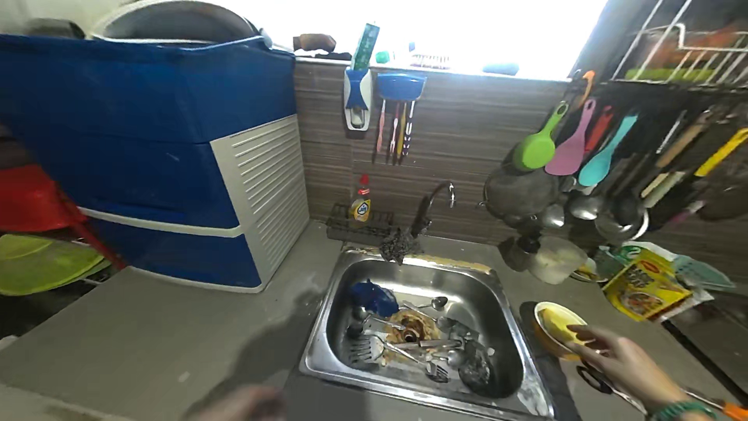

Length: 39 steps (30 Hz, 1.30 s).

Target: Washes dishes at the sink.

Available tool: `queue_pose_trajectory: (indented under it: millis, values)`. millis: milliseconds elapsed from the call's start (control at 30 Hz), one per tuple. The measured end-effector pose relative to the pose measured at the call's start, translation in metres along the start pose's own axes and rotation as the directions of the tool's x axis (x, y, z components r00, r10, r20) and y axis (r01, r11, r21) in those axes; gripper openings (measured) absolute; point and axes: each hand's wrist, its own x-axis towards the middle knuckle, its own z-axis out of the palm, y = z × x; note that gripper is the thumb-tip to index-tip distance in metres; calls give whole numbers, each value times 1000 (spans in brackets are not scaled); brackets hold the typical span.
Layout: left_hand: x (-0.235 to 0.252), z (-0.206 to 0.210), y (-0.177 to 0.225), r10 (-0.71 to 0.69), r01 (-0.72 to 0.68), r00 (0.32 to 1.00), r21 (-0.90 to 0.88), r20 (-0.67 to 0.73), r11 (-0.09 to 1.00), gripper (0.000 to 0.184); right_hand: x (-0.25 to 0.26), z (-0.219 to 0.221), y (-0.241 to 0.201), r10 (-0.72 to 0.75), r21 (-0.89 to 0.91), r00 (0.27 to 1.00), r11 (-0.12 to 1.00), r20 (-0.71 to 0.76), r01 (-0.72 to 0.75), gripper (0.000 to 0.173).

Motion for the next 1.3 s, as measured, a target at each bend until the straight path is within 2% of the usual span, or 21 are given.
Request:
queue_pose_trajectory:
  millis: [33, 100, 167, 233, 300, 367, 433, 467, 500, 567, 600, 633, 733, 767, 833, 933, 1000, 1067, 1100, 1167, 1300]
  values:
    - [25, -12, 18, 85, -86, 995, -19, -44, 996, 35, 18, 3, 10, 43, -36, 998, 998, -35, -44, 46]
    - [83, -21, 51, 125, -123, 989, 31, -77, 992, 37, 47, 13, 18, 130, -146, 991, 981, -15, -130, 46]
    - [147, -11, 77, 51, -46, 998, 146, -28, 988, 37, 68, 25, 21, 221, -302, 971, 935, 93, -184, 46]
    - [207, 15, 83, -66, 54, 997, 305, 30, 951, 40, 82, 31, 22, 261, -361, 953, 913, 155, -191, 45]
    - [246, 49, 81, -168, 128, 984, 437, 54, 890, 50, 91, 32, 32, 226, -322, 959, 933, 173, -161, 43]
    - [264, 77, 81, -213, 163, 976, 507, 41, 846, 57, 97, 32, 57, 160, -167, 973, 977, 167, -132, 42]
    - [279, 92, 77, -172, 116, 984, 555, 50, 824, 58, 101, 28, 70, 119, -47, 975, 993, 186, -112, 47]
    - [289, 96, 71, -135, 80, 989, 563, 57, 823, 55, 104, 28, 72, 103, -65, 976, 994, 193, -92, 50]
    - [295, 98, 68, -107, 53, 992, 574, 61, 817, 52, 108, 30, 69, 113, -123, 973, 988, 200, -89, 51]
    - [296, 91, 83, -146, 34, 981, 626, 129, 779, 47, 110, 35, 55, 174, -226, 965, 966, 198, -128, 49]
    - [294, 88, 86, -121, 19, 985, 628, 120, 778, 43, 111, 38, 52, 193, -229, 964, 962, 181, -149, 46]
    - [296, 84, 84, -90, 15, 992, 620, 90, 785, 38, 111, 40, 56, 191, -182, 972, 969, 135, -165, 42]
    - [304, 52, 110, -207, 127, 975, 551, 85, 825, 31, 109, 36, 75, 166, 173, 986, 972, -31, -159, 35]
    - [309, 40, 115, -225, 145, 970, 534, 88, 833, 31, 107, 28, 72, 166, 233, 984, 961, -58, -148, 32]
    - [314, 31, 114, -236, 156, 968, 538, 82, 828, 34, 104, 20, 65, 116, 138, 993, 984, -21, -112, 30]
    - [310, 38, 82, -269, 161, 957, 565, 113, 810, 46, 115, 33, 70, 81, -169, 990, 984, 114, -61, 37]
    - [298, 45, 58, -326, 168, 928, 577, 180, 799, 52, 121, 41, 73, 83, -256, 986, 966, 146, -44, 46]
    - [280, 51, 46, -402, 223, 894, 580, 199, 783, 67, 123, 41, 69, 116, -308, 979, 950, 165, -61, 57]
    - [270, 53, 48, -425, 245, 885, 585, 191, 773, 74, 123, 40, 67, 122, -316, 977, 947, 173, -62, 61]
    - [255, 54, 54, -444, 281, 877, 556, 181, 782, 75, 125, 41, 64, 108, -268, 979, 962, 173, -59, 68]
    - [255, 55, 53, -339, 244, 929, 445, 146, 861, 75, 117, 29, 61, 106, -123, 987, 988, 121, -91, 46]
